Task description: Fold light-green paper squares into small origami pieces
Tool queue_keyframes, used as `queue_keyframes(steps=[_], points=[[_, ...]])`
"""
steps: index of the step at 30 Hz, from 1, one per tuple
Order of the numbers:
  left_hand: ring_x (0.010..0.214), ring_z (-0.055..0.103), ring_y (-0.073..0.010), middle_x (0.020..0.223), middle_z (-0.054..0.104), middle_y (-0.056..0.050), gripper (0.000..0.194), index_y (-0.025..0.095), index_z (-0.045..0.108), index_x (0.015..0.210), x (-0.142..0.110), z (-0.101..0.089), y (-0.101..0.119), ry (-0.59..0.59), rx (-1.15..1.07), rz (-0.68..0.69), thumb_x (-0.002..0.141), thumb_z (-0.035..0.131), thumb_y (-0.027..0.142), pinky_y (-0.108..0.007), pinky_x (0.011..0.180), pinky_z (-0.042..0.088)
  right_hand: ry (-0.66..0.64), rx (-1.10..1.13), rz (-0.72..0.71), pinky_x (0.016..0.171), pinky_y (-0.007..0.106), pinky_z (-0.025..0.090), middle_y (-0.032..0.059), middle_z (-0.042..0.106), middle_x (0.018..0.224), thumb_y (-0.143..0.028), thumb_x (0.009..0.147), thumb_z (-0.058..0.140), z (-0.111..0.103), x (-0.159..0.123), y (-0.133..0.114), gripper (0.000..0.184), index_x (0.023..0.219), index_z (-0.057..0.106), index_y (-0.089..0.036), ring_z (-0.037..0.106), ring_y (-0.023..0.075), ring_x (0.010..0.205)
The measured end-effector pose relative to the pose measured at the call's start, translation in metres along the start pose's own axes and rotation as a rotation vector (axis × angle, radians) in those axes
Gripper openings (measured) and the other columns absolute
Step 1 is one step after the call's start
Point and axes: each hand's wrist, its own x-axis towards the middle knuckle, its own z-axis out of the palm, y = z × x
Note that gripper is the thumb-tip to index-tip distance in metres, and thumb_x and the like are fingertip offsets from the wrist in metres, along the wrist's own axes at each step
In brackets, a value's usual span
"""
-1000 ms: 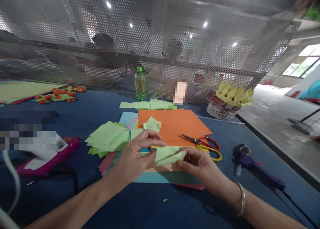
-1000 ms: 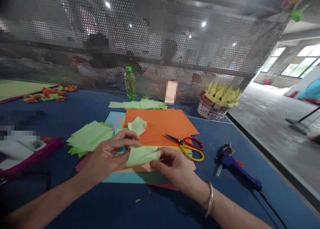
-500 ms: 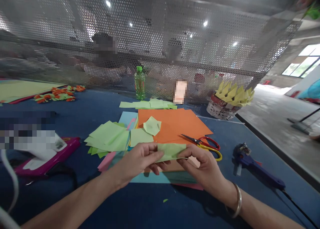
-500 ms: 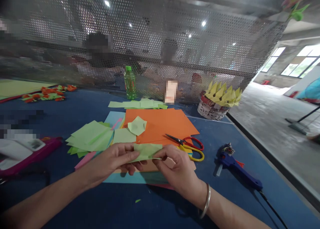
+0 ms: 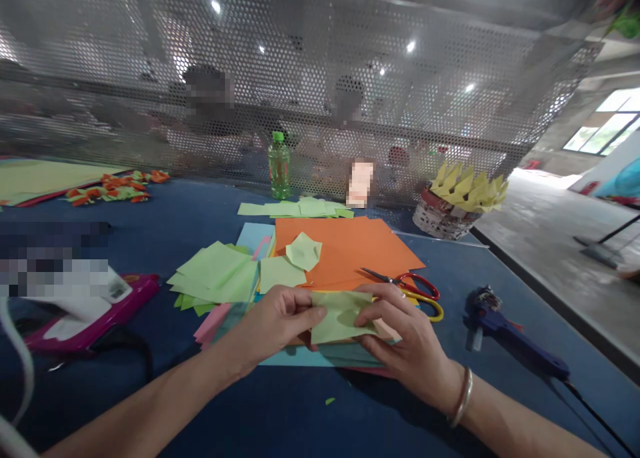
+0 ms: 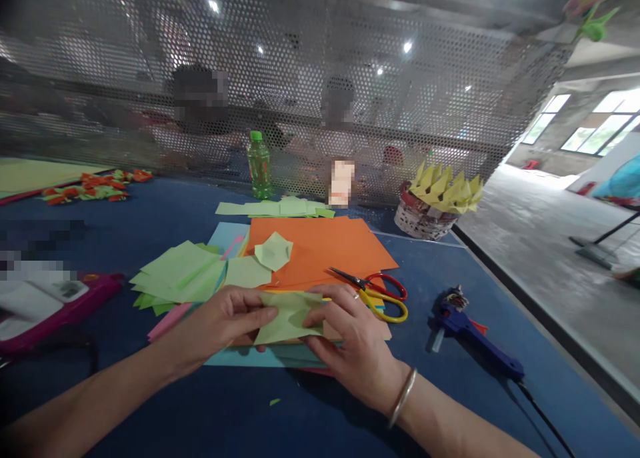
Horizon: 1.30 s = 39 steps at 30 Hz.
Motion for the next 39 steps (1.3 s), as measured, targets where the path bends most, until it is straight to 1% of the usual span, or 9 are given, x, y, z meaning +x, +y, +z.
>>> queue_keyframes(steps=[3, 7, 10, 13, 18, 24, 30, 33, 39], points=[[0.062, 0.066, -0.0164, 0.072, 0.072, -0.004, 0.039, 0.018, 0.072, 0.076, -0.001, 0.0, 0.002, 0.002, 0.066, 0.007, 0.081, 0.07, 0.056, -0.026, 0.06, 0.048, 0.032, 0.03, 0.048, 0.086, 0.034, 0.05, 0.0071, 0.067, 0.11, -0.023, 0.091, 0.065, 0.001, 0.002, 0.0, 0.003, 0.09, 0.063, -0.024, 0.064, 0.0222, 0.102], [0.067, 0.067, -0.017, 0.085, 0.076, -0.008, 0.049, 0.018, 0.074, 0.087, 0.0, -0.001, 0.002, -0.002, 0.038, 0.078, 0.088, 0.059, 0.063, -0.026, 0.063, 0.047, 0.049, 0.083, 0.227, 0.067, 0.029, 0.047, 0.0021, 0.067, 0.078, -0.031, 0.09, 0.066, 0.005, 0.003, 0.0, 0.013, 0.08, 0.061, -0.024, 0.063, 0.0186, 0.074], [0.07, 0.066, -0.0169, 0.091, 0.076, -0.01, 0.054, 0.016, 0.073, 0.096, 0.001, -0.003, 0.001, -0.04, -0.006, 0.1, 0.086, 0.059, 0.067, -0.026, 0.065, 0.047, 0.042, 0.123, 0.373, 0.061, 0.028, 0.044, 0.0001, 0.066, 0.071, -0.033, 0.087, 0.068, 0.008, 0.003, 0.002, 0.015, 0.078, 0.062, -0.023, 0.06, 0.0168, 0.066], [0.07, 0.066, -0.016, 0.095, 0.076, -0.01, 0.048, 0.016, 0.07, 0.104, 0.002, -0.004, -0.001, -0.076, 0.02, 0.052, 0.081, 0.071, 0.059, -0.024, 0.061, 0.044, 0.041, 0.187, 0.437, 0.06, 0.027, 0.043, -0.0006, 0.065, 0.069, -0.035, 0.085, 0.069, 0.01, 0.002, 0.004, 0.016, 0.076, 0.062, -0.023, 0.059, 0.016, 0.063], [0.06, 0.064, -0.0138, 0.08, 0.075, -0.005, 0.031, 0.016, 0.068, 0.088, 0.005, -0.001, -0.005, -0.025, 0.095, 0.004, 0.082, 0.072, 0.047, -0.022, 0.053, 0.04, 0.05, 0.248, 0.462, 0.06, 0.027, 0.042, -0.0008, 0.065, 0.071, -0.034, 0.082, 0.071, 0.012, 0.002, 0.002, 0.013, 0.083, 0.062, -0.023, 0.058, 0.016, 0.064], [0.059, 0.066, -0.0152, 0.079, 0.077, -0.006, 0.031, 0.017, 0.069, 0.088, 0.006, -0.001, -0.005, 0.01, 0.115, -0.023, 0.08, 0.071, 0.047, -0.022, 0.052, 0.041, 0.035, 0.501, 0.542, 0.056, 0.024, 0.041, -0.0016, 0.065, 0.074, -0.034, 0.084, 0.068, 0.013, 0.007, -0.004, 0.032, 0.11, 0.054, -0.024, 0.058, 0.0146, 0.063], [0.063, 0.068, -0.0165, 0.081, 0.078, -0.006, 0.031, 0.017, 0.07, 0.09, 0.004, 0.0, -0.002, 0.059, 0.097, -0.007, 0.08, 0.071, 0.046, -0.023, 0.055, 0.044, 0.006, 0.578, 0.576, 0.051, 0.023, 0.032, -0.0056, 0.054, 0.067, -0.039, 0.085, 0.067, 0.013, 0.008, -0.002, 0.035, 0.111, 0.051, -0.022, 0.044, 0.0105, 0.055], [0.064, 0.068, -0.0163, 0.083, 0.078, -0.007, 0.033, 0.017, 0.071, 0.093, 0.004, -0.002, -0.001, 0.071, 0.084, 0.027, 0.079, 0.071, 0.047, -0.025, 0.059, 0.047, 0.022, 0.568, 0.582, 0.051, 0.022, 0.032, -0.0059, 0.052, 0.07, -0.039, 0.085, 0.068, 0.013, 0.007, 0.0, 0.036, 0.114, 0.052, -0.023, 0.042, 0.0098, 0.056], [0.061, 0.064, -0.0142, 0.083, 0.077, -0.007, 0.035, 0.016, 0.07, 0.094, 0.005, -0.004, 0.0, 0.122, 0.14, 0.018, 0.081, 0.069, 0.048, -0.022, 0.053, 0.041, 0.081, 0.659, 0.578, 0.053, 0.02, 0.036, -0.0051, 0.053, 0.075, -0.039, 0.083, 0.071, 0.014, 0.01, -0.001, 0.037, 0.109, 0.051, -0.023, 0.045, 0.009, 0.06]])
